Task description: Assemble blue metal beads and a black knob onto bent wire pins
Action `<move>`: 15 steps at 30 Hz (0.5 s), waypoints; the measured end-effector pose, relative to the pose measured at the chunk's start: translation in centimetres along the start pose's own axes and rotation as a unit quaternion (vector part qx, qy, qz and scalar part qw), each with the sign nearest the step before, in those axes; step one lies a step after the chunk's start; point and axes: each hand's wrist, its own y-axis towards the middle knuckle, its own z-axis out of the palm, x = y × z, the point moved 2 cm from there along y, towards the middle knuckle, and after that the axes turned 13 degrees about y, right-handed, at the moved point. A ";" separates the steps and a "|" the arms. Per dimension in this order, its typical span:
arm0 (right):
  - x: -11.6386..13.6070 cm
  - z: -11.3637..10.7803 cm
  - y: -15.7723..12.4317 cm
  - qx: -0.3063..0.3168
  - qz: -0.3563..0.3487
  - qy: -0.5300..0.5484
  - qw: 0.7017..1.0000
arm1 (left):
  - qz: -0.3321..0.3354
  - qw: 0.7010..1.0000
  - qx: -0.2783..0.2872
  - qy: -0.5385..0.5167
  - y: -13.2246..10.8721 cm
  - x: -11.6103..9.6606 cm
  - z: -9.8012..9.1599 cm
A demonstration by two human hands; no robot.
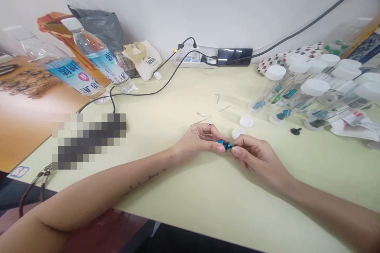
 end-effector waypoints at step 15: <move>-0.3 -0.1 0.1 -0.051 0.011 0.009 0.999 | 0.004 1.000 -0.013 -0.004 0.1 0.2 -0.1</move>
